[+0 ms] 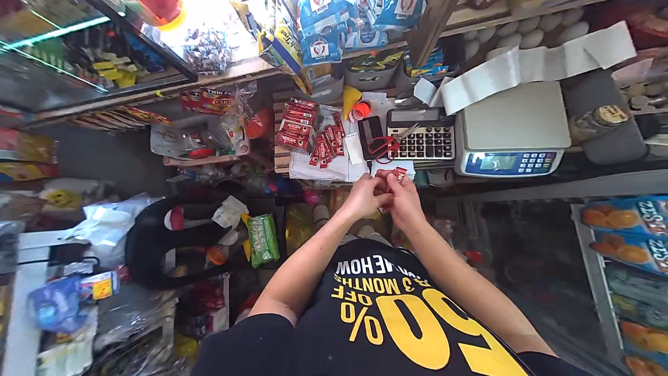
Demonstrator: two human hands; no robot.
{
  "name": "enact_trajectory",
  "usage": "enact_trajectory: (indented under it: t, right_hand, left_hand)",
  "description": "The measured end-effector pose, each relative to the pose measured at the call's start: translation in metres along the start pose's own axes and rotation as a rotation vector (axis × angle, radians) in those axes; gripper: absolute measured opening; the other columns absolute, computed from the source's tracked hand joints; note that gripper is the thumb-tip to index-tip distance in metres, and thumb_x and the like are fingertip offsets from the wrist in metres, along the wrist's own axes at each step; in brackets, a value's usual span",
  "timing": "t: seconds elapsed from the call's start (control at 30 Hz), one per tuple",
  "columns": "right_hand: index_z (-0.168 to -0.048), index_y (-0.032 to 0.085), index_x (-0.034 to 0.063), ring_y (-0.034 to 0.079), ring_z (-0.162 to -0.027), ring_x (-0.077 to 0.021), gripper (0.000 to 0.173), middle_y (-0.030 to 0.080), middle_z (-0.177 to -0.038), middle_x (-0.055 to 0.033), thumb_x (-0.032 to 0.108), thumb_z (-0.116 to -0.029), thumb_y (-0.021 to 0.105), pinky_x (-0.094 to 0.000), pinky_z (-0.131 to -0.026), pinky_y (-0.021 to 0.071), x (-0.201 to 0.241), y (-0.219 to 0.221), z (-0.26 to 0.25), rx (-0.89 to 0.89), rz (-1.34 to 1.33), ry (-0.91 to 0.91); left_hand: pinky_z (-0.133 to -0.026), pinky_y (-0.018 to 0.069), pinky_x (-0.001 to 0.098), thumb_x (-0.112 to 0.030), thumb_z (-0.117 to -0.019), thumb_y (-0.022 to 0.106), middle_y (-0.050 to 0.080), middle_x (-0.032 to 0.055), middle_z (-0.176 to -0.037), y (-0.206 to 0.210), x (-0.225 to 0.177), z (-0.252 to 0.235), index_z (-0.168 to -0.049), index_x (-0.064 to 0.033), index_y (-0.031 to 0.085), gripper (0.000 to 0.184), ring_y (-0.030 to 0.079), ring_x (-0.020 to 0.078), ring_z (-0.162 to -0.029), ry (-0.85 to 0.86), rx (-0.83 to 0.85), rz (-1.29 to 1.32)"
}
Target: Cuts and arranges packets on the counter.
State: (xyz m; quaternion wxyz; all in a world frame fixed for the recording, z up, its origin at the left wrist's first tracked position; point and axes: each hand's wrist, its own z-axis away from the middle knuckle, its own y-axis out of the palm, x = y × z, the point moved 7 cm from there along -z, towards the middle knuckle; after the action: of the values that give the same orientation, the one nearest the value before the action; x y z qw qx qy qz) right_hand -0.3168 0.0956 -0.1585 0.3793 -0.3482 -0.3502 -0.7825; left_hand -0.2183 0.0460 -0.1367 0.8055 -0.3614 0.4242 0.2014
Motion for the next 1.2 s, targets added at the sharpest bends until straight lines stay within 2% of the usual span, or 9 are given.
enact_trajectory:
  t: [0.07, 0.13, 0.23, 0.33, 0.53, 0.7, 0.9, 1.1, 1.2]
  right_hand:
    - [-0.127, 0.054, 0.0040, 0.066, -0.089, -0.0115, 0.028, 0.066, -0.110, -0.0067, 0.020, -0.1124, 0.036, -0.0298, -0.078, 0.0557, 0.006, -0.001, -0.012, -0.028, 0.073, 0.009]
    - [-0.131, 0.051, 0.0032, 0.060, -0.076, -0.0095, 0.027, 0.061, -0.107, -0.0077, 0.018, -0.1112, 0.041, -0.0273, -0.070, 0.0533, 0.012, 0.009, -0.030, 0.032, 0.267, 0.025]
    - [-0.131, 0.054, 0.0008, 0.061, -0.080, -0.0217, 0.031, 0.063, -0.103, -0.0161, 0.018, -0.1053, 0.056, -0.0407, -0.073, 0.0522, 0.018, 0.045, -0.068, 0.188, 0.659, -0.053]
    - [-0.134, 0.057, 0.0000, 0.063, -0.115, -0.0419, 0.039, 0.063, -0.125, -0.0267, 0.016, -0.0994, 0.065, -0.0626, -0.096, 0.0493, 0.026, 0.088, -0.117, 0.217, 0.958, -0.172]
    - [-0.147, 0.046, 0.0011, 0.059, -0.120, -0.0507, 0.057, 0.042, -0.151, -0.0307, 0.026, -0.0997, 0.064, -0.0675, -0.093, 0.0495, 0.020, 0.135, -0.184, 0.166, 1.319, -0.073]
    - [-0.149, 0.039, -0.0051, 0.054, -0.129, -0.0497, 0.061, 0.046, -0.146, -0.0337, 0.026, -0.1010, 0.061, -0.0658, -0.100, 0.0465, 0.010, 0.140, -0.189, 0.182, 1.359, 0.080]
    - [-0.137, 0.052, -0.0112, 0.046, -0.138, -0.0457, 0.048, 0.050, -0.144, -0.0333, 0.026, -0.1070, 0.052, -0.0607, -0.112, 0.0374, 0.010, 0.145, -0.195, 0.276, 1.330, 0.131]
    - [-0.123, 0.063, -0.0105, 0.055, -0.127, -0.0469, 0.042, 0.059, -0.130, -0.0334, 0.026, -0.1020, 0.062, -0.0641, -0.107, 0.0403, 0.014, 0.140, -0.195, 0.254, 1.205, 0.142]
    - [-0.119, 0.065, -0.0078, 0.061, -0.112, -0.0462, 0.036, 0.064, -0.119, -0.0317, 0.023, -0.1008, 0.064, -0.0651, -0.096, 0.0457, 0.017, 0.134, -0.187, 0.238, 1.076, 0.085]
  left_hand:
    - [-0.095, 0.0549, 0.0494, -0.019, -0.1004, 0.066, 0.065, 0.0243, -0.119, -0.031, 0.016, -0.002, -0.114, 0.0024, 0.070, 0.026, 0.066, 0.0342, -0.108, -0.016, -0.188, -0.010]
    - [-0.104, 0.0492, 0.0553, -0.019, -0.1039, 0.058, 0.057, 0.0297, -0.134, -0.070, 0.047, -0.007, -0.128, 0.0028, 0.062, 0.033, 0.057, 0.0431, -0.124, -0.128, -0.446, -0.047]
    - [-0.107, 0.0431, 0.0615, -0.021, -0.1011, 0.060, 0.047, 0.0319, -0.145, -0.099, 0.088, -0.023, -0.142, 0.0022, 0.052, 0.047, 0.045, 0.0498, -0.135, -0.365, -0.655, -0.128]
    - [-0.110, 0.0393, 0.0624, -0.029, -0.1004, 0.062, 0.042, 0.0321, -0.150, -0.094, 0.105, -0.042, -0.150, -0.0009, 0.044, 0.060, 0.041, 0.0496, -0.139, -0.489, -0.698, -0.229]
    - [-0.112, 0.0389, 0.0580, -0.034, -0.0986, 0.065, 0.040, 0.0322, -0.152, -0.088, 0.092, -0.067, -0.152, 0.0012, 0.040, 0.069, 0.040, 0.0473, -0.141, -0.669, -0.657, -0.122]
    - [-0.109, 0.0406, 0.0592, -0.025, -0.0959, 0.069, 0.038, 0.0336, -0.151, -0.087, 0.094, -0.087, -0.153, 0.0006, 0.039, 0.069, 0.041, 0.0494, -0.139, -0.721, -0.625, -0.043]
    - [-0.111, 0.0415, 0.0565, -0.018, -0.0985, 0.066, 0.033, 0.0359, -0.153, -0.093, 0.091, -0.100, -0.150, 0.0035, 0.038, 0.063, 0.040, 0.0504, -0.140, -0.730, -0.570, 0.169]
    - [-0.112, 0.0410, 0.0571, -0.024, -0.1069, 0.053, 0.040, 0.0359, -0.150, -0.099, 0.094, -0.103, -0.149, 0.0070, 0.036, 0.055, 0.042, 0.0497, -0.140, -0.659, -0.573, 0.249]
    - [-0.113, 0.0408, 0.0565, -0.021, -0.1081, 0.050, 0.037, 0.0353, -0.152, -0.100, 0.089, -0.098, -0.148, 0.0076, 0.037, 0.051, 0.041, 0.0493, -0.140, -0.547, -0.591, 0.261]
